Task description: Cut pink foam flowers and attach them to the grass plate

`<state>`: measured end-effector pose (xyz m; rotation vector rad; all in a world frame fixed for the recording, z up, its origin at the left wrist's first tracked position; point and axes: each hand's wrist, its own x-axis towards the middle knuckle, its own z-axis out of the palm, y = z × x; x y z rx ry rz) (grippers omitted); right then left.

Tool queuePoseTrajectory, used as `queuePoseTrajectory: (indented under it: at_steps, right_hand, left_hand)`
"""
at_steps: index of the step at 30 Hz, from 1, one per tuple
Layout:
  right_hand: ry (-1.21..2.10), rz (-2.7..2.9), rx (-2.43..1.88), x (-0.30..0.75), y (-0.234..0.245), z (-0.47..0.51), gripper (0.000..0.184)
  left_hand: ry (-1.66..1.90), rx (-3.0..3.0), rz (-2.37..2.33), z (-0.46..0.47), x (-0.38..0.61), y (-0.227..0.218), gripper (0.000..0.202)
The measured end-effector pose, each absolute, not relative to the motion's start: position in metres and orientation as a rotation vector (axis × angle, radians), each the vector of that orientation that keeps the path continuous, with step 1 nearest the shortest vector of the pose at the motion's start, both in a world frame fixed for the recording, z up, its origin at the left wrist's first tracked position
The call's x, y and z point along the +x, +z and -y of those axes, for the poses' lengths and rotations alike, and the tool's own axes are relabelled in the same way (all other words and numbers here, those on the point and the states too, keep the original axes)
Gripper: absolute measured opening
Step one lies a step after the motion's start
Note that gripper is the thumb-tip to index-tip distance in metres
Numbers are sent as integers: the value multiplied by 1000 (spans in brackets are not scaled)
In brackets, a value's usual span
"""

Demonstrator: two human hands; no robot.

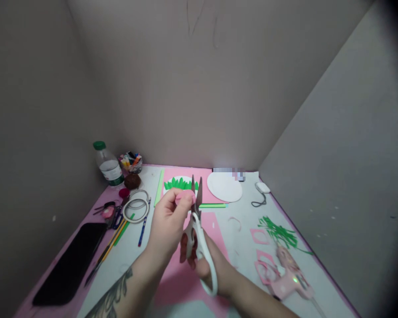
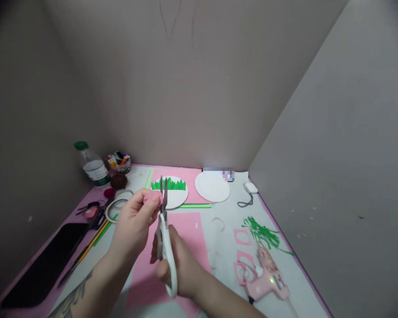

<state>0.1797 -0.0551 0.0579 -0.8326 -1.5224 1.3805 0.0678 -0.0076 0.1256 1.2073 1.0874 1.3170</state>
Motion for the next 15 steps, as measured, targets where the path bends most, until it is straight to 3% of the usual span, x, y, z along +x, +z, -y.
queuePoseTrajectory:
  at_steps: [15]
  right_hand:
    - [1371, 1507, -853, 180, 61, 54, 73]
  left_hand:
    - [1346, 1234, -1158, 10, 71, 130, 24]
